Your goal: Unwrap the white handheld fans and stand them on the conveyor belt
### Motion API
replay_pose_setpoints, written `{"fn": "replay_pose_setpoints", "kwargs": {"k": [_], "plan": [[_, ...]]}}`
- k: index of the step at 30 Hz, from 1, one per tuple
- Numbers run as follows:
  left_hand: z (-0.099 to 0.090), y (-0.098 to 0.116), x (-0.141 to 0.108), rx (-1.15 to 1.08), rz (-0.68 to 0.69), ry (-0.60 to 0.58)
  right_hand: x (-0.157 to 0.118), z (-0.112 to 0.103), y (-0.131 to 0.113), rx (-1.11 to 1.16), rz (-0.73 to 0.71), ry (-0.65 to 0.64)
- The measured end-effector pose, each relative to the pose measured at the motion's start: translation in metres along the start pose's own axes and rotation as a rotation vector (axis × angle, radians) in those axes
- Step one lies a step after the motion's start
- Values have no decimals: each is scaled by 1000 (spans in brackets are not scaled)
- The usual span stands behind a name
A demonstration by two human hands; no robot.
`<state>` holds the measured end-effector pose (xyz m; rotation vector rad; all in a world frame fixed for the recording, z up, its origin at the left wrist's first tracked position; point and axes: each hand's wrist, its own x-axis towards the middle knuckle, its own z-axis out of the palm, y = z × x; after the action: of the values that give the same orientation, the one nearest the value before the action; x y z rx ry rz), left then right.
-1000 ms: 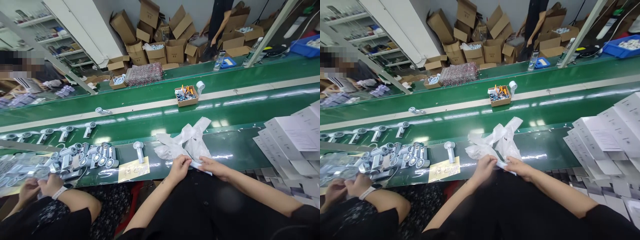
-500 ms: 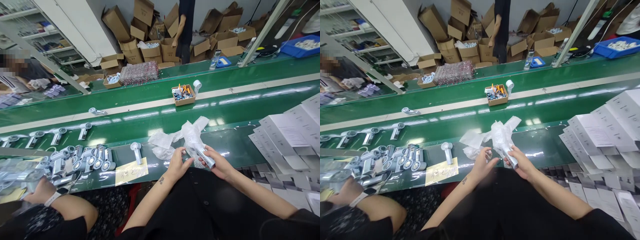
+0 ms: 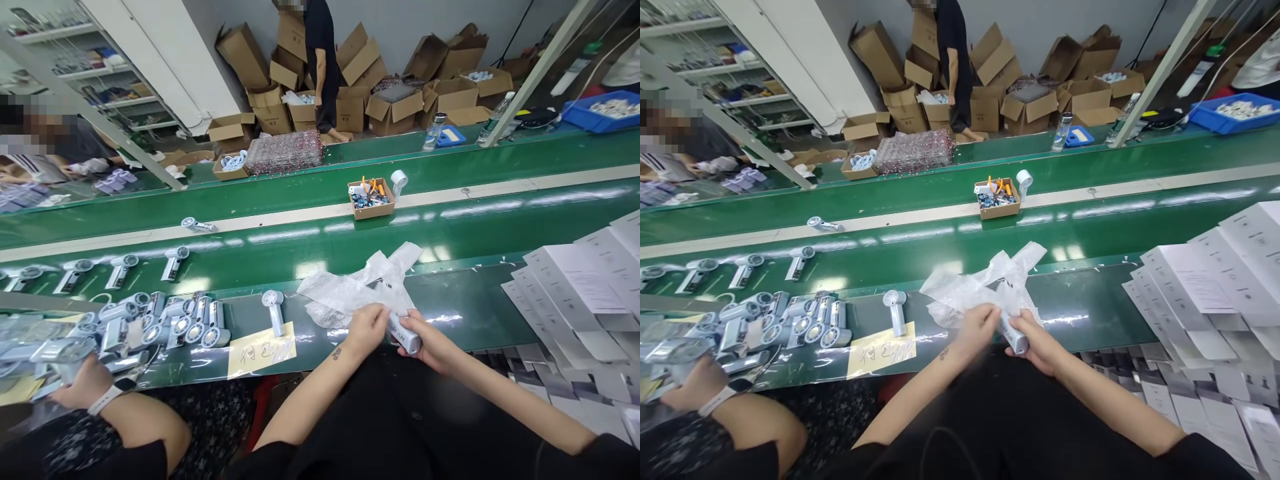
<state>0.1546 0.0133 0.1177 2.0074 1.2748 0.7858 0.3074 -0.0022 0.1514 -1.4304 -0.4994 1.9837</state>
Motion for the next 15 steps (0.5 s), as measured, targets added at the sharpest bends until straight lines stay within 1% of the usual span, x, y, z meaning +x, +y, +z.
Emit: {"fn": "replay_pose_setpoints", "kwargs": {"k": [2, 4, 5, 6, 8, 9, 10, 11, 13, 15], "plan": [[-4, 0, 3, -95, -116, 21, -8, -7, -7, -14, 89, -99], [-10, 0, 2, -149, -177, 41, -16, -16, -12, -47, 131, -195], [-14, 2, 0, -170, -190, 56, -19, -21, -14, -59, 124, -212], [-19, 4, -3, -193, -180, 58, -21, -25, -14, -58, 95, -191], [-27, 15, -9, -251, -77, 8, -20, -31, -13, -1, 18, -48], [-30, 21, -10, -280, -10, -24, -18, -31, -12, 40, 8, 14], [-31, 28, -11, -302, 52, -51, -15, -30, -11, 75, 25, 39], [-31, 34, -11, -313, 100, -70, -11, -26, -10, 97, 65, 29], [-28, 40, -11, -332, 174, -120, -5, -15, -9, 101, 183, -65], [-29, 34, -12, -389, 215, -224, -2, -4, -7, 83, 236, -114]]}}
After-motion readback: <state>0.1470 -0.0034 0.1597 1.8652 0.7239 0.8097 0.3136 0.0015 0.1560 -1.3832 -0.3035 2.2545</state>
